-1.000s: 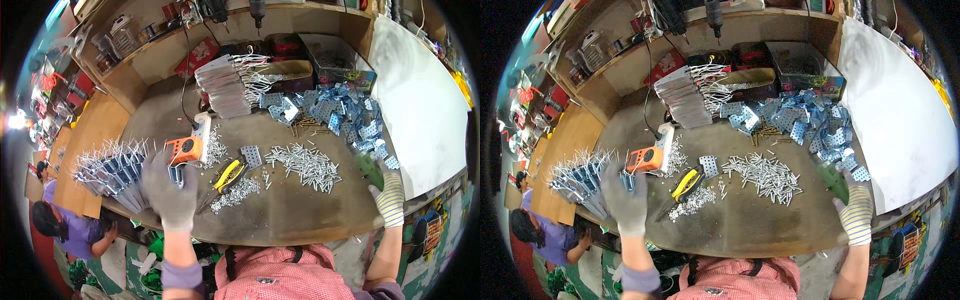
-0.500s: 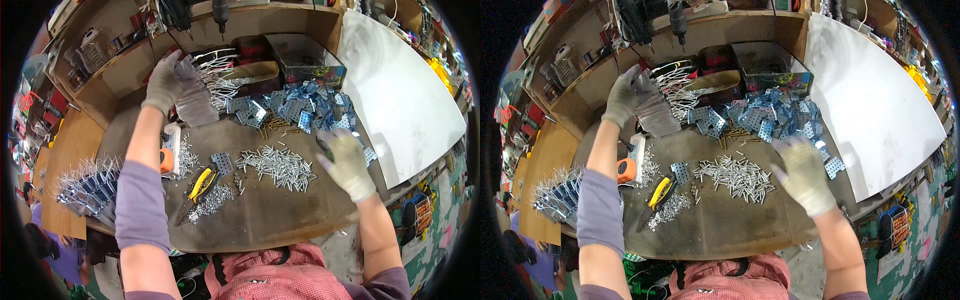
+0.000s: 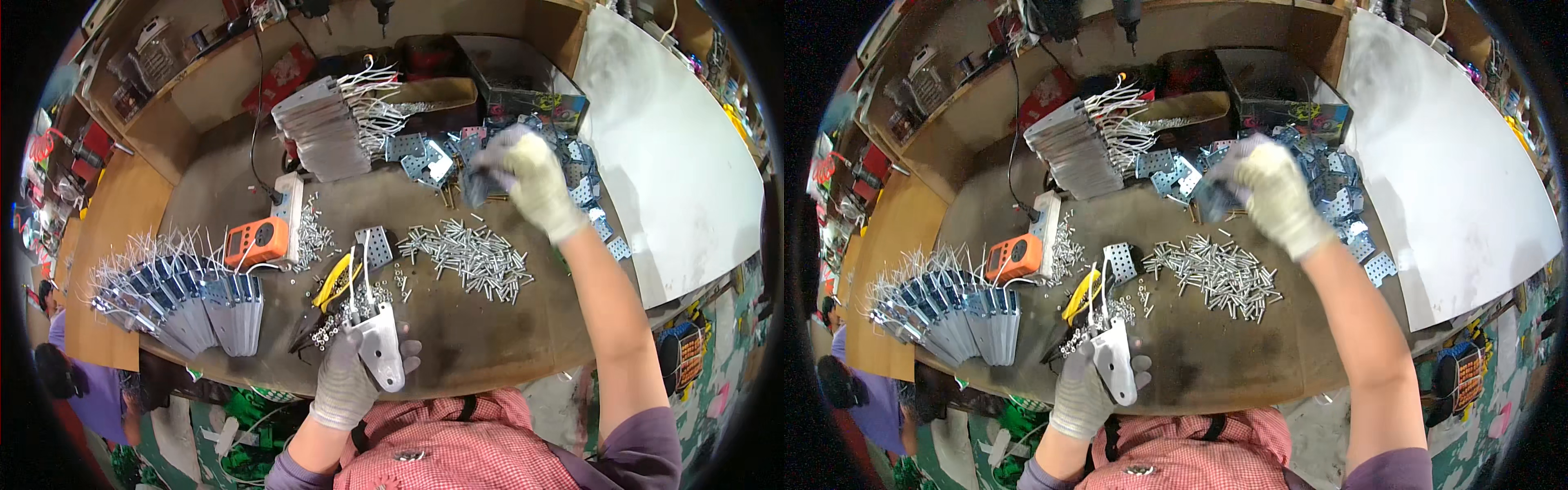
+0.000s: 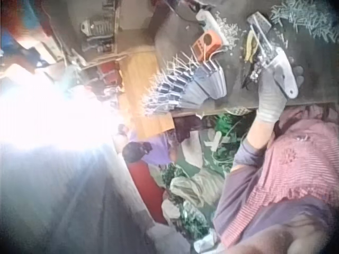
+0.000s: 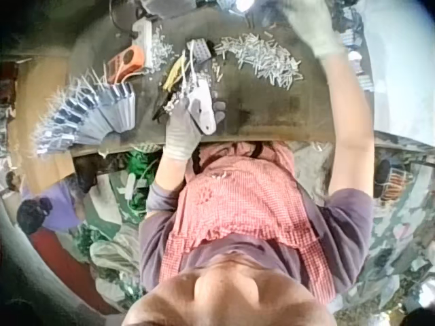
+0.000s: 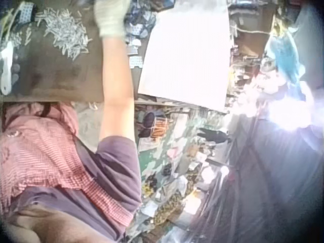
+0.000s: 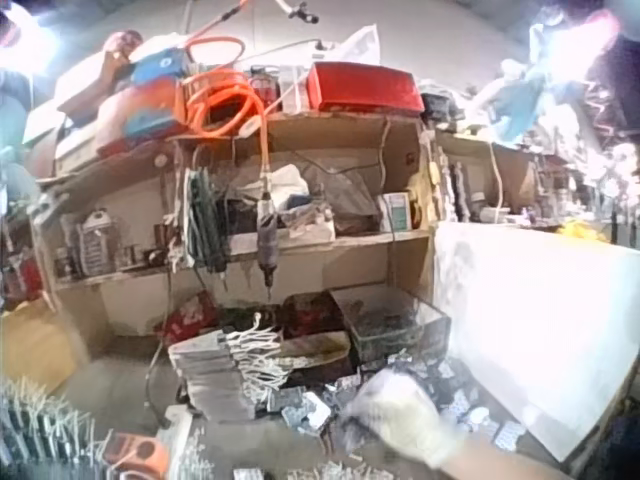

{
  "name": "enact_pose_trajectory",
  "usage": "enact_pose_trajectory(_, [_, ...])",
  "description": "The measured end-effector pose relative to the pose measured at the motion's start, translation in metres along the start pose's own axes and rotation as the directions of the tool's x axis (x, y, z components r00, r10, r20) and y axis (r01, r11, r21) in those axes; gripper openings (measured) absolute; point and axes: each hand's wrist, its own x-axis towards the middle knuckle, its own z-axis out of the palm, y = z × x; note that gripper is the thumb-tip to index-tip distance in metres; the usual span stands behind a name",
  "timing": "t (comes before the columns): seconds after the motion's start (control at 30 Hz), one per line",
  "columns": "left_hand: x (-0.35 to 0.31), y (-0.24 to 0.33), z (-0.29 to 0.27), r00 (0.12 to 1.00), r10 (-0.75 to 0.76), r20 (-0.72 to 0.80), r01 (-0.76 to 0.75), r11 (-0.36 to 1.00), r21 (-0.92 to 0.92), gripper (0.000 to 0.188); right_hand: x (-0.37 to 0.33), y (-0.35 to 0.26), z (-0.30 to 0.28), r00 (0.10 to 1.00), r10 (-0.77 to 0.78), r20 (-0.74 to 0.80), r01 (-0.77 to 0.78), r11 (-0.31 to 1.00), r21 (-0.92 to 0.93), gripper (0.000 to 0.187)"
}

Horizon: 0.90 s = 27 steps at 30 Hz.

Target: Assemble metal brackets and perforated plates using a power drill and screws.

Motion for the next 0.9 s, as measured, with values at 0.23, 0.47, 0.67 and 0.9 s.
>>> enact_pose_trajectory(0.23, [-0.017,-0.01,-0.02,0.998,0.055,-0.014,-0.056,0.994,-0.089,0.062,-0.098,-0.136,0.026,0.907,-0.079,0.415,0.067,0.997,0.042,0.01])
enact_pose_trajectory(0.47, [-0.034,-0.027,-0.025,0.994,0.095,-0.056,-0.082,0.977,0.198,0.049,-0.088,-0.164,0.015,0.98,0.136,0.143,-0.168,0.955,0.245,0.016])
enact_pose_trajectory(0.67, [-0.037,-0.035,-0.008,0.996,-0.003,0.09,-0.036,0.903,0.428,0.046,-0.073,-0.182,0.031,0.975,0.036,0.221,-0.111,0.936,0.335,0.017])
enact_pose_trajectory(0.9, [-0.041,-0.017,-0.019,0.994,-0.087,0.063,0.08,0.991,0.104,0.065,-0.05,-0.087,0.047,0.919,-0.125,0.374,0.191,0.971,-0.145,0.019])
